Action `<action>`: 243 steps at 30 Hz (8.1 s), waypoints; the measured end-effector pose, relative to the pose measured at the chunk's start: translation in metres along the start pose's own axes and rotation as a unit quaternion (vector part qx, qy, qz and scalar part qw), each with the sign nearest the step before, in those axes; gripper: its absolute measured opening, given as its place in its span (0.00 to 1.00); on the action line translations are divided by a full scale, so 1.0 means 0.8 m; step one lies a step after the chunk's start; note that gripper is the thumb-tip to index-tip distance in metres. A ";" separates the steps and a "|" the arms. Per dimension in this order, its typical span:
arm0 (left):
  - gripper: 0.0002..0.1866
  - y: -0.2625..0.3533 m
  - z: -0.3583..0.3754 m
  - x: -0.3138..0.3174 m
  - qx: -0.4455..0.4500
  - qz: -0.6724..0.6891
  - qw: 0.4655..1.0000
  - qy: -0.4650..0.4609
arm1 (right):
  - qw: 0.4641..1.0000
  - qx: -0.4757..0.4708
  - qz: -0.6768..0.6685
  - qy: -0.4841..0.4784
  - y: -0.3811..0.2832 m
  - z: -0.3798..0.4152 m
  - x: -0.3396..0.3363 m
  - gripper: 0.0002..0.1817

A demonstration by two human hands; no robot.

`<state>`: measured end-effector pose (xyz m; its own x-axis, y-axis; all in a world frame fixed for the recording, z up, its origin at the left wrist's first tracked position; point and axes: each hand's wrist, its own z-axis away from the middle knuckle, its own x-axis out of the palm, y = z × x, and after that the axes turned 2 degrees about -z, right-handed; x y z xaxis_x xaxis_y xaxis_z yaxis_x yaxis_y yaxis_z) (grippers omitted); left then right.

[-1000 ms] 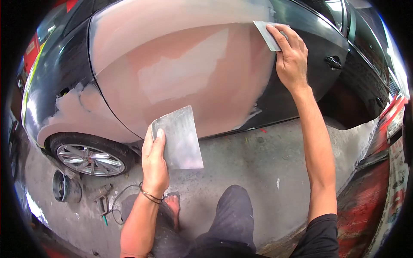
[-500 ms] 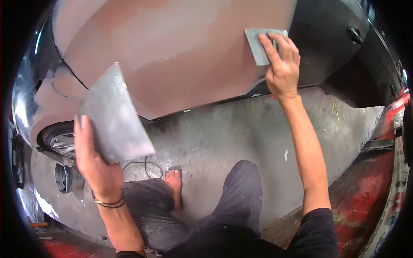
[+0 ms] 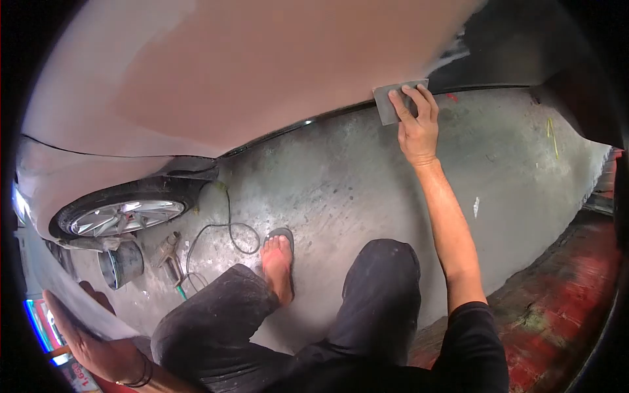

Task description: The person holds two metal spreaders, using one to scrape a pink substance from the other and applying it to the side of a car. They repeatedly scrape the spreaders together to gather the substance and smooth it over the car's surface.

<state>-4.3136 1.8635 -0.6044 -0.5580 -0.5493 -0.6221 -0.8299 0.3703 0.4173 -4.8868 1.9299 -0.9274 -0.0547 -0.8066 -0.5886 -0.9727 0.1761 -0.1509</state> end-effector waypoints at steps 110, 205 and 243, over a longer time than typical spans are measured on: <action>0.28 0.042 0.159 0.217 -0.398 0.644 0.183 -0.627 | 0.936 0.075 -0.287 -0.187 -0.435 -0.115 -0.288 0.22; 0.26 -0.089 0.151 0.336 0.120 0.251 0.755 -0.593 | 0.984 -0.153 -0.005 0.092 -0.560 -0.359 -0.122 0.25; 0.27 -0.083 0.151 0.335 0.115 0.255 0.731 -0.623 | 0.964 -0.175 -0.055 0.192 -0.563 -0.398 -0.093 0.24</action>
<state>-4.4077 1.7823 -0.8790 -0.2428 0.7586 -0.6047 -0.4130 0.4832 0.7720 -4.5162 1.7306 -0.5628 0.0386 -0.9709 -0.2362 -0.9902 -0.0689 0.1213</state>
